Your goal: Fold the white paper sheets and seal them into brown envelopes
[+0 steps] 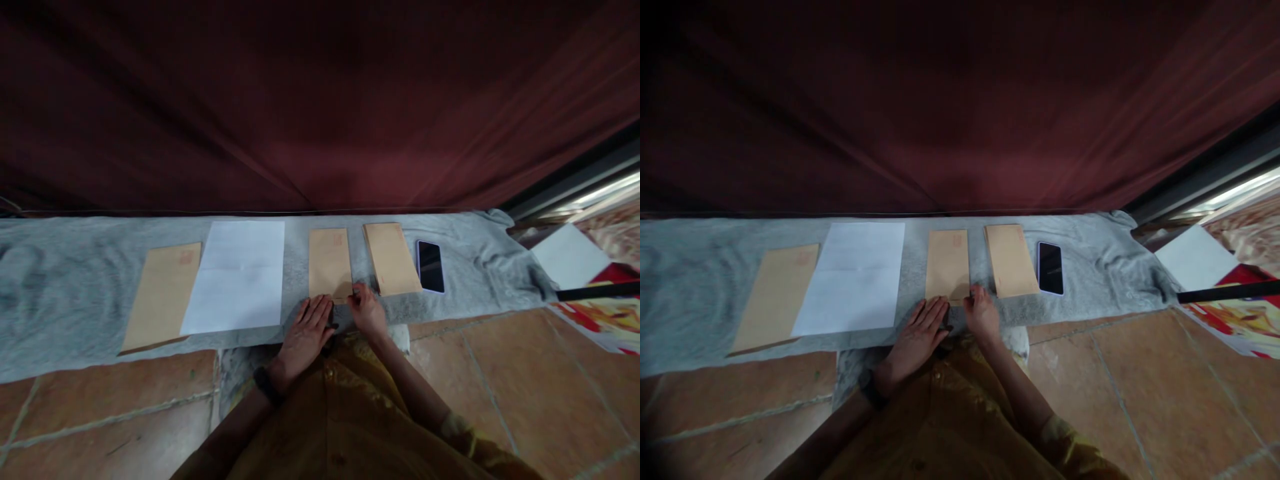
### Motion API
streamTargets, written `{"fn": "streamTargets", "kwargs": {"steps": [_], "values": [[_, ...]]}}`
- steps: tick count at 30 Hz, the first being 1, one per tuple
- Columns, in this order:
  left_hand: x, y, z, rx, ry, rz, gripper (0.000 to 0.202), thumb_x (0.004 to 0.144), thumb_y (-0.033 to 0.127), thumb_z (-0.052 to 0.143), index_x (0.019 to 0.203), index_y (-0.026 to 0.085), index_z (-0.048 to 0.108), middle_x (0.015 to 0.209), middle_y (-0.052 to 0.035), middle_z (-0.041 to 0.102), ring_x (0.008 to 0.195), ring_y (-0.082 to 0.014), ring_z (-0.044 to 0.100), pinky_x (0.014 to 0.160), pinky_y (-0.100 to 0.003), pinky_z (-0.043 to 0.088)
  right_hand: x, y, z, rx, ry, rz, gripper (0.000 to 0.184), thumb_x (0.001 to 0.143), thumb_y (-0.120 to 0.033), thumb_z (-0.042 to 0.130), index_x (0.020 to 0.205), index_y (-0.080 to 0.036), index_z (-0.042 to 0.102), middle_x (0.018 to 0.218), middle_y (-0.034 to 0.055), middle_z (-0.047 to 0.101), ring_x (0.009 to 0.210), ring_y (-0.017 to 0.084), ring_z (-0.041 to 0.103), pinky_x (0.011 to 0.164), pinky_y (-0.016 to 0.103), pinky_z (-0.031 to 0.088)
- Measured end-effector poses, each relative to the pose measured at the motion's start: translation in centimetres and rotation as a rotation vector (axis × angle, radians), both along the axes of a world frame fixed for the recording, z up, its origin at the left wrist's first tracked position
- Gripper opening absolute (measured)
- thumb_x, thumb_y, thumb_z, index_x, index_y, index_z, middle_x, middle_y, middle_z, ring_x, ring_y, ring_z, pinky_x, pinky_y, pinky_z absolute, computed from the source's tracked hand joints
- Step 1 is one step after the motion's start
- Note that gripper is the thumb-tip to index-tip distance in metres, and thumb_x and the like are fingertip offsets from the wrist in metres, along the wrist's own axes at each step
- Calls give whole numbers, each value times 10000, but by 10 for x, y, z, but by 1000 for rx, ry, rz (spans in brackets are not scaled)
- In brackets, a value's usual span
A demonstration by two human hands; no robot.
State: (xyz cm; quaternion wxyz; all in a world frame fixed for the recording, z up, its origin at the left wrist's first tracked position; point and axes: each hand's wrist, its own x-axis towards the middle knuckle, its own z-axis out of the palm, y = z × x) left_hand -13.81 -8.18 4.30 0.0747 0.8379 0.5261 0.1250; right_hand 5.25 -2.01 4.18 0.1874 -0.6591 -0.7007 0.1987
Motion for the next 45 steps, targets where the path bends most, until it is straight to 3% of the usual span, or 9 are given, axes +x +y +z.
{"fn": "streamTargets", "kwargs": {"steps": [2,5,7,9,17,23,31,41,45], "values": [[1,-1,-1,1,4,7,552,997,353,492,1497,123,446,1590,-127,418,1497,-256,346,1249,-470,297,-4,-5,3,89,-47,75,309,966,-216,500,1254,-146,588,1127,142,693,1058,253,657,930,379,526],[1,-2,-3,1,11,3,548,994,322,481,1486,82,450,1577,-150,433,1492,-257,356,1241,-453,316,-12,-17,6,190,-3,330,371,1011,-215,423,1344,-158,576,1323,150,633,1254,250,574,1083,415,473],[1,-2,-5,1,12,9,533,990,286,461,1474,63,462,1556,-164,462,1482,-253,377,1232,-437,332,-16,-27,6,209,13,502,428,1025,-215,396,1428,-145,521,1429,140,576,1355,238,504,1157,428,422],[1,-3,-6,3,9,20,527,985,259,439,1473,62,464,1544,-165,479,1474,-246,391,1228,-423,337,-17,-35,3,204,-12,583,484,1031,-232,391,1496,-107,444,1489,153,526,1418,243,442,1202,456,377],[-1,-6,-7,14,5,52,588,989,344,479,1522,104,412,1579,-130,433,1485,-257,371,1238,-437,316,-4,-39,-11,176,-114,555,541,1037,-272,395,1556,-125,368,1550,149,465,1476,245,376,1220,485,352],[-5,-7,-8,24,13,80,609,999,402,475,1545,147,385,1580,-127,428,1479,-269,381,1230,-467,319,-2,-41,-13,185,-130,538,555,1043,-305,408,1565,-126,347,1567,142,442,1489,250,354,1231,485,328],[-11,-12,-8,57,43,140,617,1002,398,473,1542,117,377,1576,-142,429,1487,-282,365,1243,-497,281,6,-43,-12,190,-156,494,563,1045,-320,405,1573,-147,321,1601,128,392,1495,246,342,1232,491,318],[23,-3,-10,52,16,70,544,1010,327,425,1499,91,447,1584,-116,428,1490,-240,362,1249,-400,287,8,-41,-14,237,-206,526,526,1047,-226,357,1556,-91,350,1569,144,440,1495,232,339,1236,472,309],[22,-3,-13,72,-5,76,534,1004,283,415,1504,98,443,1578,-110,439,1486,-234,370,1245,-396,298,9,-40,-13,242,-217,526,527,1042,-220,352,1556,-105,358,1562,136,452,1487,232,356,1235,476,309]]}}
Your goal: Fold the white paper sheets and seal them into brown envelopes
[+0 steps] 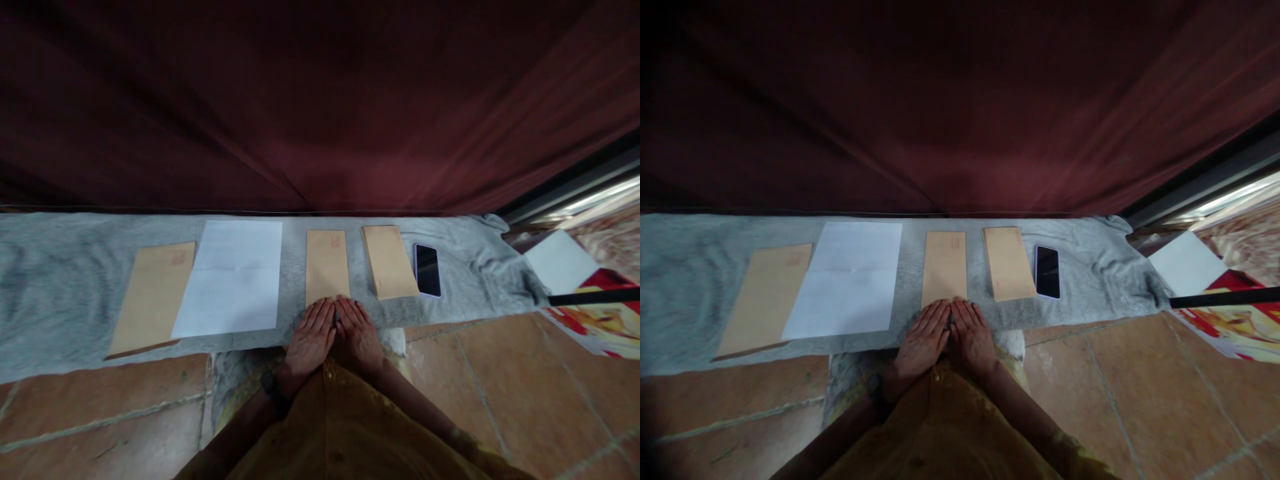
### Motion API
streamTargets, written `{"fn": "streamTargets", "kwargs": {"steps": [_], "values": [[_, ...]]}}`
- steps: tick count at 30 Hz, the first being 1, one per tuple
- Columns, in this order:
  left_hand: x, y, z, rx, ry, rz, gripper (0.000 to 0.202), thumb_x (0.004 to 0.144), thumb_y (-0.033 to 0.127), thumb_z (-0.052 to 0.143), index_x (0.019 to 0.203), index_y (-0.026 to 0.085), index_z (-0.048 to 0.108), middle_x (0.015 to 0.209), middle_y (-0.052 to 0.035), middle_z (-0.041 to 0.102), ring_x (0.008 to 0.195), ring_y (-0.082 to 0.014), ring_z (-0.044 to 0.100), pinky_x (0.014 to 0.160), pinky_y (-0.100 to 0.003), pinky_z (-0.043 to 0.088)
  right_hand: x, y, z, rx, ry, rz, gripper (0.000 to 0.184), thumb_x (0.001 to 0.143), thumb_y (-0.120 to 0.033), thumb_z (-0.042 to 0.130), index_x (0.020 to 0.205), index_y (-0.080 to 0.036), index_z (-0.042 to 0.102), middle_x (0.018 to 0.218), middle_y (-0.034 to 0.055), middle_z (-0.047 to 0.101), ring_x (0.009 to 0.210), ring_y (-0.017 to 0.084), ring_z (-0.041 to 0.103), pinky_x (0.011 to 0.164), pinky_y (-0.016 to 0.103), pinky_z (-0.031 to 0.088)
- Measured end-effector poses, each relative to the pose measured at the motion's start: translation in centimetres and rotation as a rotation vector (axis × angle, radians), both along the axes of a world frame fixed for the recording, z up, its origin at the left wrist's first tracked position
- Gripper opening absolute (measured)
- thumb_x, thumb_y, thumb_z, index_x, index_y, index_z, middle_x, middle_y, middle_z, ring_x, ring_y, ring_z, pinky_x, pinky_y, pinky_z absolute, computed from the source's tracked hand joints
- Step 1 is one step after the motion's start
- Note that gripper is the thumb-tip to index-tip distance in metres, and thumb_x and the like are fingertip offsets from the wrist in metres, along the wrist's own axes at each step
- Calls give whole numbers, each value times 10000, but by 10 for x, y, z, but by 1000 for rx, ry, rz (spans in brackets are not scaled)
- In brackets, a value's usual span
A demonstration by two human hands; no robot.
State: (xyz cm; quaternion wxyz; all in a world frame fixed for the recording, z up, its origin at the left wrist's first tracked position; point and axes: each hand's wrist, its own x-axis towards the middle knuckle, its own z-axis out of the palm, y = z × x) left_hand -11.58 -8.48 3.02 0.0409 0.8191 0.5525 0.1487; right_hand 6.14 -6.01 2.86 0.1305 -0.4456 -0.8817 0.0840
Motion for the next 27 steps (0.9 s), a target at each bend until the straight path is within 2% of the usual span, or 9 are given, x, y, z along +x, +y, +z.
{"fn": "streamTargets", "kwargs": {"steps": [6,13,17,22,27], "values": [[-13,-3,1,-5,-13,58,528,1013,302,420,1504,113,452,1565,-108,456,1476,-241,388,1229,-408,328,5,-1,-2,-2,15,-34,526,1049,-281,377,1548,-114,371,1569,136,441,1479,246,371,1223,481,325],[-17,-5,-1,16,0,100,554,1011,353,443,1514,122,444,1568,-102,446,1466,-256,403,1236,-436,311,14,-4,-5,11,55,-63,545,1048,-276,380,1572,-136,322,1574,138,433,1482,246,367,1209,498,347],[-16,-6,-1,13,13,99,547,1008,343,438,1503,111,458,1570,-107,440,1467,-257,403,1238,-439,295,3,-5,-1,22,68,-61,562,1042,-285,397,1566,-99,320,1583,158,413,1498,266,329,1207,516,351],[-18,-7,-2,-7,31,90,566,986,279,427,1524,103,421,1583,-107,419,1481,-259,378,1241,-444,279,-19,-5,4,-19,71,68,570,1048,-342,395,1561,-100,341,1575,134,434,1490,243,341,1234,478,322],[-20,-10,-4,30,15,126,583,990,288,446,1543,112,392,1559,-131,454,1464,-272,406,1224,-445,308,-18,-4,1,-17,47,12,528,1052,-334,399,1532,-114,407,1558,119,463,1475,230,369,1237,453,313]]}}
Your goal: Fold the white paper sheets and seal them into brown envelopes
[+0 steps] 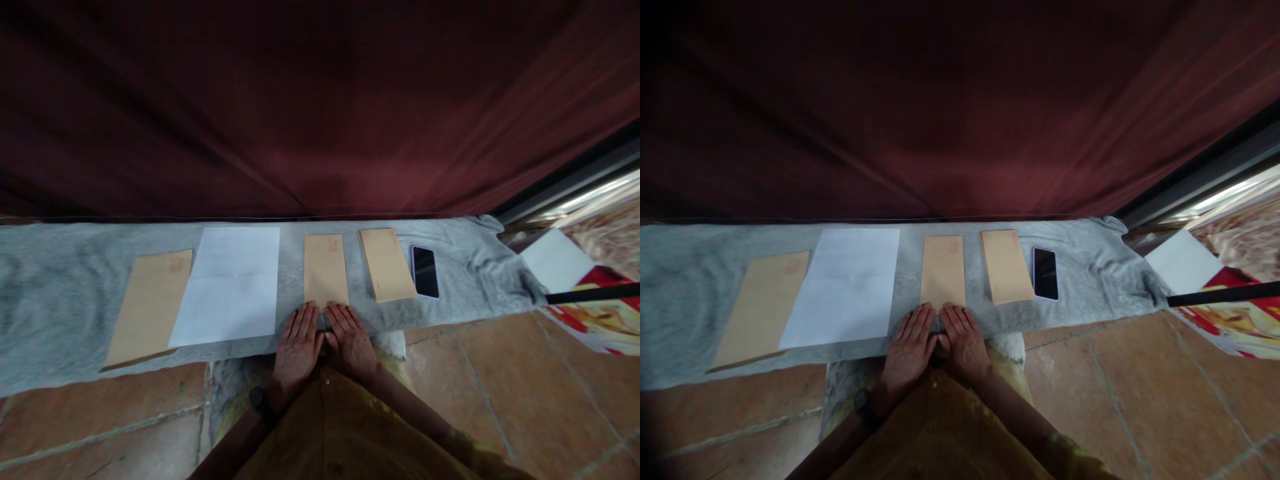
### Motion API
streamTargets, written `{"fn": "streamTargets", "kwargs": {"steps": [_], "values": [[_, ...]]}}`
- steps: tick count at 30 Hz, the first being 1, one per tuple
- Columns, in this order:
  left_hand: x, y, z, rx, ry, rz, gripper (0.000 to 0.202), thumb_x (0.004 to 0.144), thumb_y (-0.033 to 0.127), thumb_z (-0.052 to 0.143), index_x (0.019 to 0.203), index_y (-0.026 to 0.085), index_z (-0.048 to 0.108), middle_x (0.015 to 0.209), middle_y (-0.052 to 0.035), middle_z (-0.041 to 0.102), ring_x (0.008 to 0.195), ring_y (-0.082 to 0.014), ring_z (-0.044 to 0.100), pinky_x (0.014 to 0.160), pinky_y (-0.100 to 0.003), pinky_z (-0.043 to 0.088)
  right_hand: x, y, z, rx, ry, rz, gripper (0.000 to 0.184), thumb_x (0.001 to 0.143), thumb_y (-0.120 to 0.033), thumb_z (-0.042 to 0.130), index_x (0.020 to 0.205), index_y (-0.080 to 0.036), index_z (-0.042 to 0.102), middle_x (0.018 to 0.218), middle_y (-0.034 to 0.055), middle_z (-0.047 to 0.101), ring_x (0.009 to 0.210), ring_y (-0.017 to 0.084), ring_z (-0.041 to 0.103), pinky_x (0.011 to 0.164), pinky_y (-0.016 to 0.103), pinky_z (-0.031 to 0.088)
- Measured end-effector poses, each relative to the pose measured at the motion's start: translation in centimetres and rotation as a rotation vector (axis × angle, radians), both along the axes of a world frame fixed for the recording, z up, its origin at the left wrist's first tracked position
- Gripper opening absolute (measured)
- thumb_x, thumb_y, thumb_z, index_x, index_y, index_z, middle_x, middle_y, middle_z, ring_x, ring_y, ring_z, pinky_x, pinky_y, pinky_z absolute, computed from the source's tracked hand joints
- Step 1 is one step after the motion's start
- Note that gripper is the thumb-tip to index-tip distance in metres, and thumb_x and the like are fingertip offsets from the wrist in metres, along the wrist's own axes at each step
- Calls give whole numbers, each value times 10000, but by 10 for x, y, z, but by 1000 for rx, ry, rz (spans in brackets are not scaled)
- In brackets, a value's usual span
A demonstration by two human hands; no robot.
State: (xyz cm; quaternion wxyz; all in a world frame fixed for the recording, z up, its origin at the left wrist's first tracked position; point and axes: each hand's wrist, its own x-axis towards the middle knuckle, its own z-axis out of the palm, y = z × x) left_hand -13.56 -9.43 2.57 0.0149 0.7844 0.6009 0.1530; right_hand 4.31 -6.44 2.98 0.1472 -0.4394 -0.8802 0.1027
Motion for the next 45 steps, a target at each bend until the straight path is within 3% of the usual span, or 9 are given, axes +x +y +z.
{"fn": "streamTargets", "kwargs": {"steps": [12,16,19,22,24,34,45], "values": [[-1,-5,6,30,16,112,545,999,309,457,1496,86,461,1533,-168,483,1432,-306,451,1182,-463,372,13,-3,-2,24,-37,-73,547,1045,-297,399,1560,-121,353,1584,127,420,1489,235,347,1239,475,286],[2,-3,8,16,6,110,595,1001,327,443,1531,62,393,1550,-185,451,1457,-319,411,1203,-490,343,15,-3,-4,30,-38,-68,554,1042,-292,409,1566,-124,341,1591,128,409,1491,240,343,1239,478,286],[9,1,7,-1,-8,28,614,1006,325,428,1560,78,338,1577,-165,415,1477,-298,380,1221,-482,324,14,-4,-4,26,-34,-77,555,1034,-273,410,1565,-124,344,1580,134,426,1490,242,345,1236,488,289],[18,6,5,-21,-23,-100,570,1011,300,409,1551,119,373,1575,-115,436,1481,-248,378,1234,-420,316,14,-4,-4,20,-32,-70,563,1021,-234,397,1567,-111,337,1572,141,437,1492,247,339,1235,498,285],[22,9,4,-29,-28,-119,548,1012,287,401,1532,116,408,1564,-107,456,1478,-235,383,1237,-400,312,15,-4,-4,15,-33,-55,570,1013,-216,391,1569,-104,331,1577,143,428,1494,251,332,1234,500,283],[16,5,7,-37,-10,-26,513,1018,322,415,1471,93,492,1533,-128,493,1464,-251,407,1218,-413,342,16,-3,-4,28,-12,-73,539,1025,-248,413,1548,-123,376,1564,137,449,1476,243,367,1230,486,295],[9,1,5,7,-1,3,583,1017,333,425,1556,118,366,1545,-141,464,1448,-275,428,1202,-454,361,24,-2,-4,35,-34,-119,537,1040,-271,392,1560,-141,351,1557,133,461,1461,243,397,1226,475,299]]}}
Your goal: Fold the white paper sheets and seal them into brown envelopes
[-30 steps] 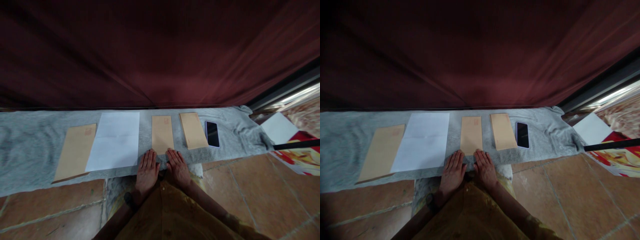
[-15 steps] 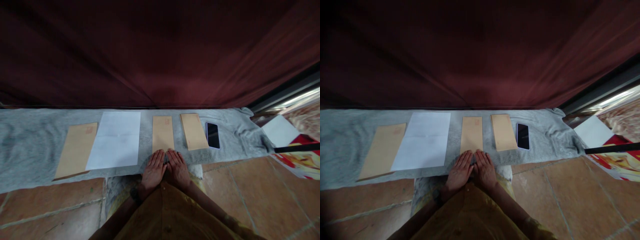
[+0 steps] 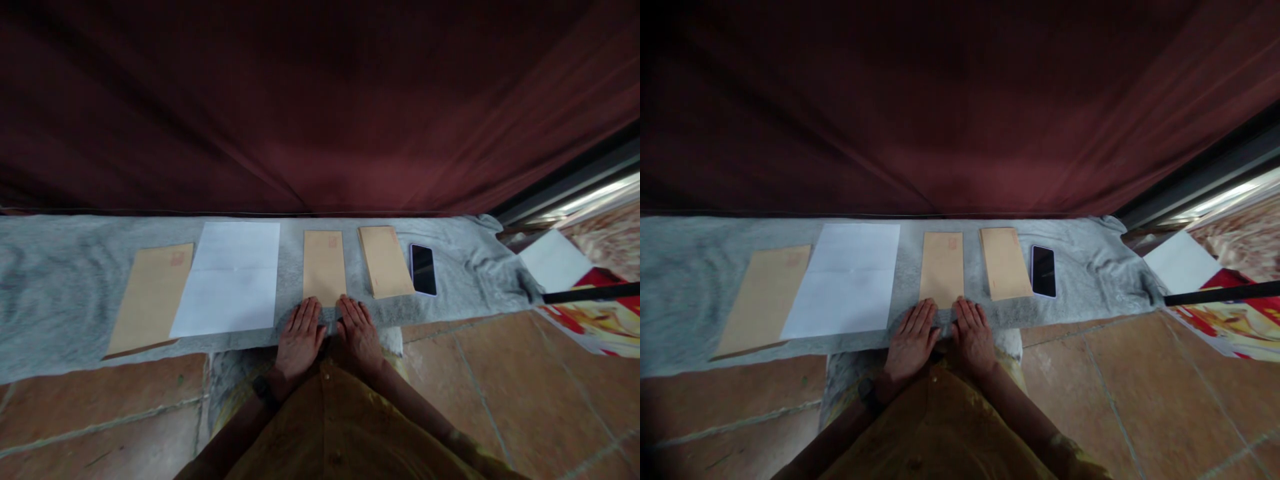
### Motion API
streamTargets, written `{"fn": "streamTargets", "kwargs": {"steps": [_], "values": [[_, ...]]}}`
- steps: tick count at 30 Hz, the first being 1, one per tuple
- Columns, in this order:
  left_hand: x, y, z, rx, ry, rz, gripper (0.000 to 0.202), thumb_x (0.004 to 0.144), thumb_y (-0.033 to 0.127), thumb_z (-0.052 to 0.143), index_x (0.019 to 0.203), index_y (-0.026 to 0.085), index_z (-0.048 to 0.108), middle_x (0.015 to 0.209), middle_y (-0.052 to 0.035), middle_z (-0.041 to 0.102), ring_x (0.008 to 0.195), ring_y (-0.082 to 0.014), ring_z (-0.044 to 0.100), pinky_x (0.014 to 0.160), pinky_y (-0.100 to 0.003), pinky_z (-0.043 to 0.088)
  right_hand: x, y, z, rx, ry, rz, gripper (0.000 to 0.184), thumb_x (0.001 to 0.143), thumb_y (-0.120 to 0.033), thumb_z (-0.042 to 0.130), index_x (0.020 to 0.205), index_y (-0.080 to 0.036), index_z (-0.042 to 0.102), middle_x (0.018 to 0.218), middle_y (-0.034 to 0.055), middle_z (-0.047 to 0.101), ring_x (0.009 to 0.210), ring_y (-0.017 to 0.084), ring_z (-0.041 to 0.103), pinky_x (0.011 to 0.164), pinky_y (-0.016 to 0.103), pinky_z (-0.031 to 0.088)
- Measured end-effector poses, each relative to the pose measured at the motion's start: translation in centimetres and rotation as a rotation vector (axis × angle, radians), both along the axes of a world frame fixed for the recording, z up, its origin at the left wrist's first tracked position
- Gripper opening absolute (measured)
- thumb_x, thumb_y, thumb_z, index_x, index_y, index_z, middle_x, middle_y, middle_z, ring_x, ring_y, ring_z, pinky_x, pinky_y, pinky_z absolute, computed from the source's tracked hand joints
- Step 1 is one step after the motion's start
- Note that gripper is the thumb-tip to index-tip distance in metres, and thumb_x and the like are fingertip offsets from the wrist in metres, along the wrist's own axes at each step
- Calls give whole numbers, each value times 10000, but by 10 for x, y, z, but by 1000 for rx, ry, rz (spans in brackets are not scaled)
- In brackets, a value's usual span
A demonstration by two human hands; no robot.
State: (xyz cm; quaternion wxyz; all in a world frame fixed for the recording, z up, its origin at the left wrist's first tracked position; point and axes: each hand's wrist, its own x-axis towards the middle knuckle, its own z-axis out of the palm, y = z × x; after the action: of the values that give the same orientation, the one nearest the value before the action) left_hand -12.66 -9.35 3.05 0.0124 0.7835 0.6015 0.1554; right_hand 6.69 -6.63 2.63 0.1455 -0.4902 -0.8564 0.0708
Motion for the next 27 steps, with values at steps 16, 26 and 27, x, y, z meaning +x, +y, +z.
{"fn": "streamTargets", "kwargs": {"steps": [16,26,27], "values": [[-5,-2,-1,-55,-8,6,641,912,177,422,1550,127,384,1563,-116,450,1467,-270,402,1226,-471,304,-40,0,6,-6,84,141,571,1039,-338,390,1548,-82,368,1543,164,469,1472,247,372,1218,476,348],[-9,-6,-4,-3,1,59,577,996,349,460,1512,92,436,1552,-150,458,1460,-284,412,1213,-459,329,-24,0,6,12,35,77,527,1054,-298,365,1533,-79,381,1546,163,466,1478,239,368,1225,475,322],[-10,-6,-5,8,8,67,585,998,361,464,1516,91,429,1551,-155,458,1457,-289,415,1209,-464,332,-22,-1,5,16,30,70,529,1053,-296,370,1539,-87,372,1550,158,463,1480,239,365,1227,478,318]]}}
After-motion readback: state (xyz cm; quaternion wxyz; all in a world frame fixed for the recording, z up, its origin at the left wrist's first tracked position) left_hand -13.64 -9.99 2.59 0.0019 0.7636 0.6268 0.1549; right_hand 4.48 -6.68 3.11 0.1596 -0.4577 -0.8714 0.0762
